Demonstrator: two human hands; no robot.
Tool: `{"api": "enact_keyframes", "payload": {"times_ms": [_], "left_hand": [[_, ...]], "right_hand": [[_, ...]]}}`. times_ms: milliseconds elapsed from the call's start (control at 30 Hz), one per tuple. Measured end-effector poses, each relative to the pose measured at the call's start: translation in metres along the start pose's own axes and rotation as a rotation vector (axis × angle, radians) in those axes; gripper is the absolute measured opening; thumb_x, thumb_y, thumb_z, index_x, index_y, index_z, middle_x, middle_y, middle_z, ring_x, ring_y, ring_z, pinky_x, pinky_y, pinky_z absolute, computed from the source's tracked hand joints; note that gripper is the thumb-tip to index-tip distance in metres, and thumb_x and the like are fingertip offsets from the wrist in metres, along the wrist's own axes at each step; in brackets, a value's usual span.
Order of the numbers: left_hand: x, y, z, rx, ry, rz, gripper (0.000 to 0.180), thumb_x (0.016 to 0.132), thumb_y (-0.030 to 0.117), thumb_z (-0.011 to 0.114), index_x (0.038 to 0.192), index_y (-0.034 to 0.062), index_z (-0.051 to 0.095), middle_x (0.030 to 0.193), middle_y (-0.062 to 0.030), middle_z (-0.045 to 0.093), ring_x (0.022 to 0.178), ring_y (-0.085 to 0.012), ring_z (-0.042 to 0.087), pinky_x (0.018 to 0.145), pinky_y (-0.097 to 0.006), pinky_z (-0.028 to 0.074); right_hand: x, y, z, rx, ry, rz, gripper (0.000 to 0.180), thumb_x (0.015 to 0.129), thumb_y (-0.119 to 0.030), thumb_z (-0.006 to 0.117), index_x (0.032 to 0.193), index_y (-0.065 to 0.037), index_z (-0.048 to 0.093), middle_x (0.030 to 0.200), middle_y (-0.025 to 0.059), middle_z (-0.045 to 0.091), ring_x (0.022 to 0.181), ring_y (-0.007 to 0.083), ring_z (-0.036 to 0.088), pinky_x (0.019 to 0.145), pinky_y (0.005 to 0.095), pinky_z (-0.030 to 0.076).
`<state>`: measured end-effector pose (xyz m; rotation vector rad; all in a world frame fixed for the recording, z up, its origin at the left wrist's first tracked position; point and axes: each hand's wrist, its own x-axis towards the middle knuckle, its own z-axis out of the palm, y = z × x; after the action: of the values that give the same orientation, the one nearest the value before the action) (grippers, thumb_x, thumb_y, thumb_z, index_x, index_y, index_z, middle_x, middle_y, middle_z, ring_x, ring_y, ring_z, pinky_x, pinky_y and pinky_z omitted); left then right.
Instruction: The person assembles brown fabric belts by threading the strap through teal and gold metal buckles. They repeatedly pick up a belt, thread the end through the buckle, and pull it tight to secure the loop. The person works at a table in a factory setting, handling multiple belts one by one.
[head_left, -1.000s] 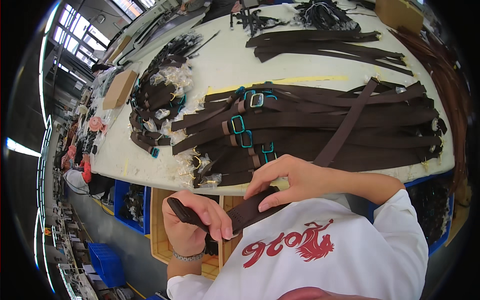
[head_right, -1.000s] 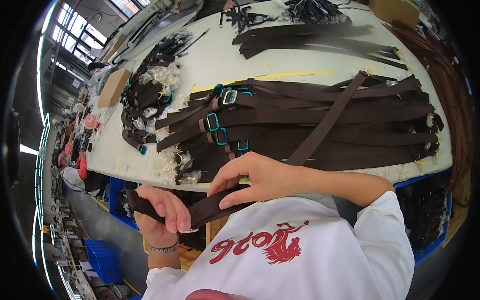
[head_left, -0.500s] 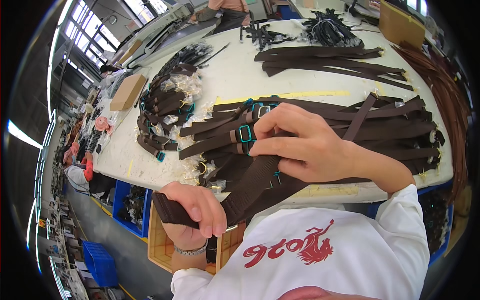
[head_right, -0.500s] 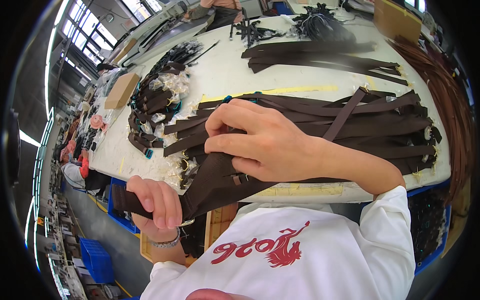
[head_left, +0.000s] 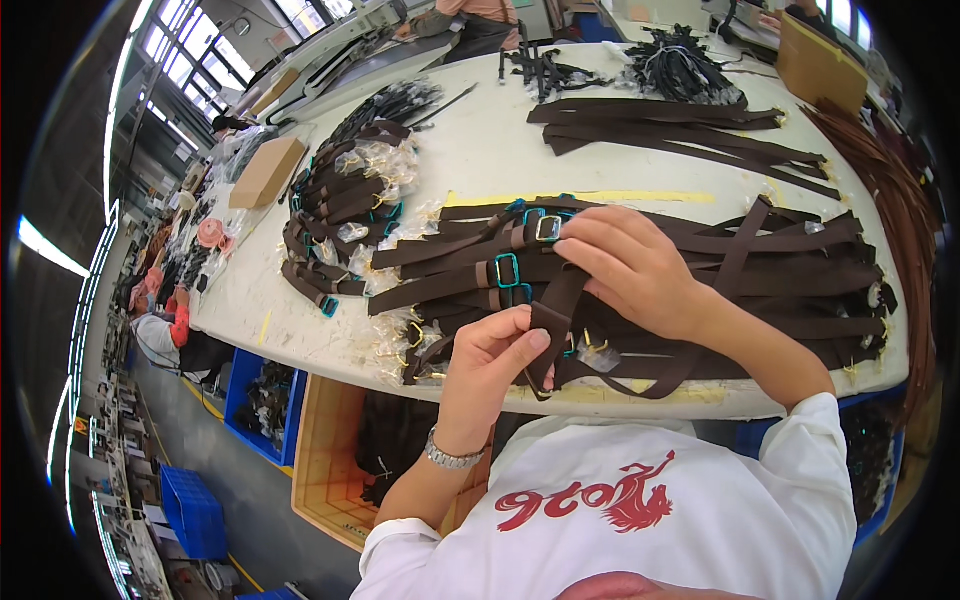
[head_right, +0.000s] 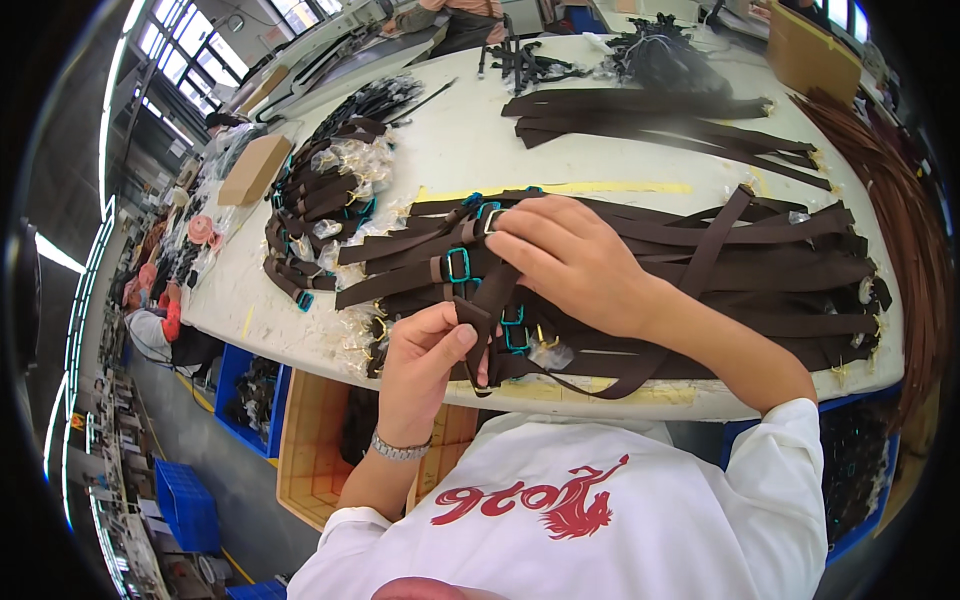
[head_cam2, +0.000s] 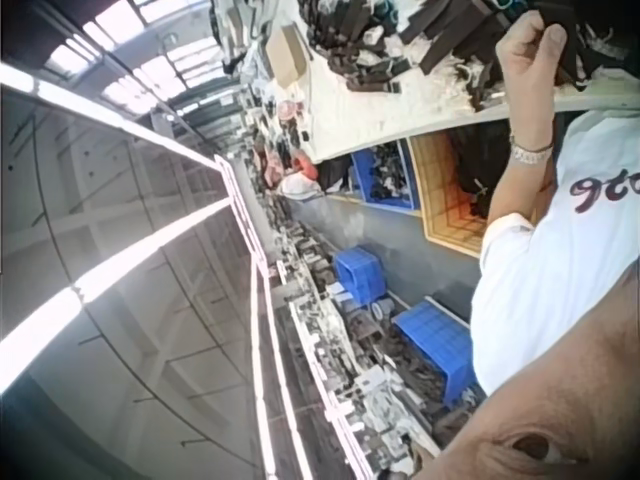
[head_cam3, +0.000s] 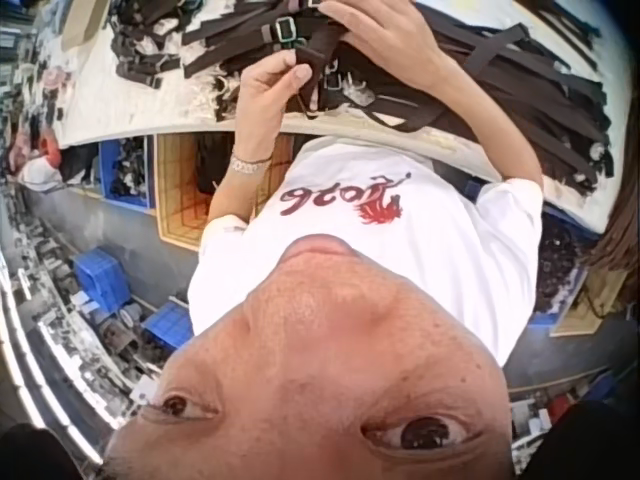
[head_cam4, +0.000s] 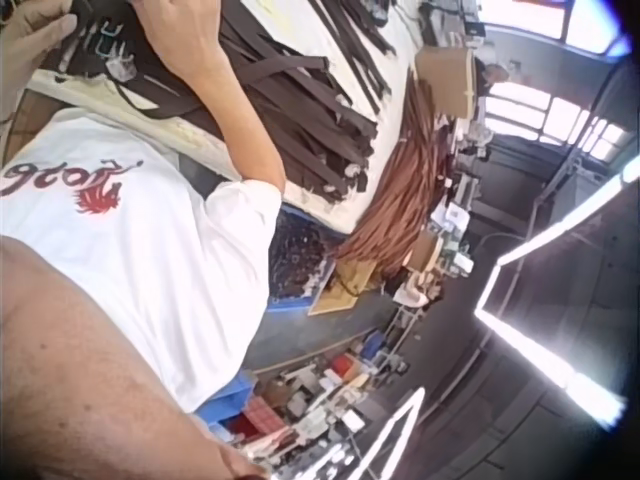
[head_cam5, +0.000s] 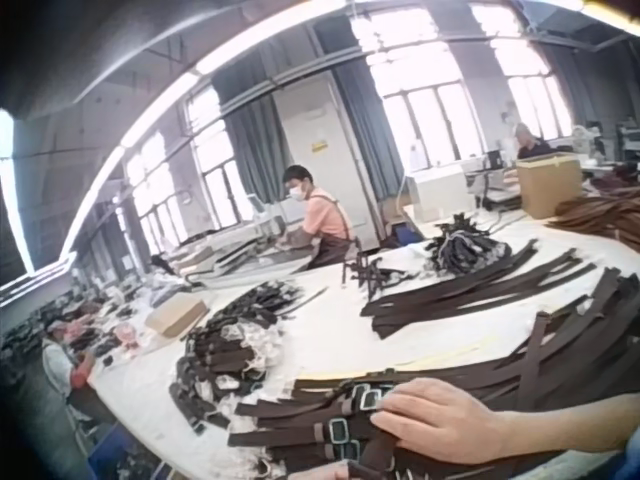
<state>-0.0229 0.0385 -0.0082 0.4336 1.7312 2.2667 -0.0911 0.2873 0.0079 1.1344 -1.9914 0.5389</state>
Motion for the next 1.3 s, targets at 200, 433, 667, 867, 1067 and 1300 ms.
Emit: {"api": "enact_keyframes", "payload": {"times_ms": [200,433,667,867,1067,1300], "left_hand": [[0.003,-0.012,0.011,0.017,0.079,0.161,0.017,0.106,0.008,0.067,0.108,-0.0078,0.072,0.110,-0.0126,0.072,0.076,-0.0164,0.069,0.068,-0.029,0.058],[0.001,-0.013,0.019,0.013,-0.001,0.101,0.009,0.102,-0.002,0.069,0.106,-0.0092,0.072,0.113,-0.0148,0.070,0.083,-0.0194,0.071,0.070,-0.031,0.061],[0.000,-0.037,0.028,-0.012,-0.087,0.029,0.009,0.103,-0.006,0.066,0.107,-0.0095,0.073,0.107,-0.0112,0.068,0.084,-0.0166,0.071,0.071,-0.029,0.060],[-0.005,-0.046,0.023,0.017,0.034,0.038,0.012,0.104,0.002,0.068,0.103,-0.0084,0.072,0.121,-0.0147,0.069,0.087,-0.0171,0.071,0.076,-0.031,0.059],[0.000,-0.033,0.008,-0.061,0.139,0.156,0.030,0.107,0.025,0.070,0.102,-0.0048,0.071,0.117,-0.0169,0.072,0.082,-0.0184,0.068,0.075,-0.031,0.055],[-0.004,-0.031,0.005,-0.102,0.074,0.026,0.025,0.108,0.021,0.070,0.103,-0.0039,0.072,0.097,-0.0125,0.074,0.078,-0.0154,0.065,0.070,-0.028,0.052]], "right_hand": [[-0.009,-0.020,-0.010,0.405,-0.642,0.868,0.034,0.101,-0.024,0.077,0.123,0.001,0.071,0.114,0.0165,0.074,0.097,0.0308,0.071,0.086,0.0387,0.054],[-0.018,-0.049,0.007,2.162,0.053,1.208,0.067,0.116,-0.044,0.045,0.164,0.002,0.041,0.158,0.0238,0.057,0.145,0.0341,0.057,0.120,0.0501,0.047],[-0.015,-0.045,0.018,1.992,0.096,1.243,0.060,0.117,-0.047,0.042,0.151,0.001,0.054,0.131,0.0148,0.072,0.129,0.0299,0.066,0.114,0.0462,0.051],[-0.013,-0.044,0.015,1.640,0.194,1.154,0.038,0.112,-0.027,0.055,0.136,0.001,0.064,0.106,0.0054,0.068,0.095,0.0164,0.065,0.092,0.0350,0.053],[-0.016,-0.023,0.014,1.660,0.195,1.026,0.039,0.111,-0.025,0.053,0.135,0.002,0.067,0.079,-0.0029,0.055,0.067,0.0066,0.044,0.063,0.0279,0.039],[-0.001,-0.053,0.004,1.174,-0.020,0.722,0.039,0.113,-0.020,0.054,0.143,0.000,0.068,0.078,-0.0036,0.055,0.071,0.0063,0.051,0.065,0.0245,0.043]]}}
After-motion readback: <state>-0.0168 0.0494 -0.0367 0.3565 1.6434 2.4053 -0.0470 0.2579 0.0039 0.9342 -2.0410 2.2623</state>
